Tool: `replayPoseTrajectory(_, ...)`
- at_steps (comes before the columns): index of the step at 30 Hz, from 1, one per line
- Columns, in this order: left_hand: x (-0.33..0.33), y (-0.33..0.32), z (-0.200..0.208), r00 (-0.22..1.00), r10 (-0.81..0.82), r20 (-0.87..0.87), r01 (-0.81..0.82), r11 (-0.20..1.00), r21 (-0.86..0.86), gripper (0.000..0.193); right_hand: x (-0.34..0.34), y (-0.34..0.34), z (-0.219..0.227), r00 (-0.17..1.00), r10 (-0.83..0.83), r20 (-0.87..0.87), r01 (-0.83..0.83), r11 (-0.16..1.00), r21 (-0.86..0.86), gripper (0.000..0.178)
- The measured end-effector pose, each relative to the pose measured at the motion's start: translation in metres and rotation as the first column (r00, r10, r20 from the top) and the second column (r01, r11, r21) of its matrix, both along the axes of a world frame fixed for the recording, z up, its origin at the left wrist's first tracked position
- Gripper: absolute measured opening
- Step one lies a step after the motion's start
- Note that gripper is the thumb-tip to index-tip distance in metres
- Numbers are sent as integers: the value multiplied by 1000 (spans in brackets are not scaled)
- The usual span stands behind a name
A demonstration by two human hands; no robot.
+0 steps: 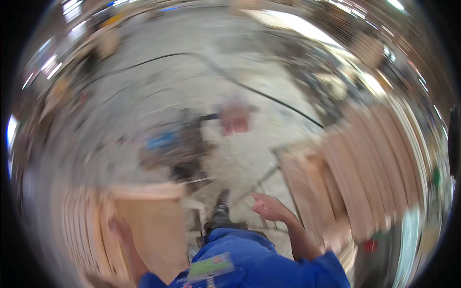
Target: The person repeatedly picks up wooden chair parts and presses them against a rotating sanding wheel to smooth the edges. After sanding each piece, the person places it on a nearby stack of finished parts.
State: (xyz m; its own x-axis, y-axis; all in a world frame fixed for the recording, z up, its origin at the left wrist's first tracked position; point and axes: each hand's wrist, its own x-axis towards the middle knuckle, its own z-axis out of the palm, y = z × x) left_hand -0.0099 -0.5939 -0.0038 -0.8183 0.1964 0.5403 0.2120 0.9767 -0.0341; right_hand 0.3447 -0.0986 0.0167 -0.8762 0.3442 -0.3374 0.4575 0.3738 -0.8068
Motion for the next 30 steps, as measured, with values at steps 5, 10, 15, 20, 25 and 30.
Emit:
replayPoseTrajectory(5, 33, 151, -69, 831, -433, 349, 321, 886, 334, 30, 56, 20, 79, 912, -396, -103, 394, 783, 480, 58)
replayPoseTrajectory(10, 113, 349, -35, 275, -955, 111, 752, 286, 594, 28, 166, 63, 112, 652, -679, -336, 478, 25, 878, 68)
replayPoseTrajectory(15, 139, 420, 5, -45, -993, 106, 784, 30, 620, 31, 227, 84, 116, 571, -805, -161, 327, 43, 944, 83)
replayPoseTrajectory(20, 165, 454, 14, -214, -969, 127, 723, -69, 688, 36, 234, 89, 115, 502, -864, 43, 389, 270, 881, 85)
replayPoseTrajectory(25, 212, 472, 35, -500, -844, 194, 171, 123, 978, 52, 154, 52, 149, 663, -748, -30, 666, 571, 480, 63)
replayPoseTrajectory(30, 247, 523, 57, -283, -958, -55, -633, 143, 761, 53, 75, 49, 116, 842, -539, -30, 507, 808, -301, 59)
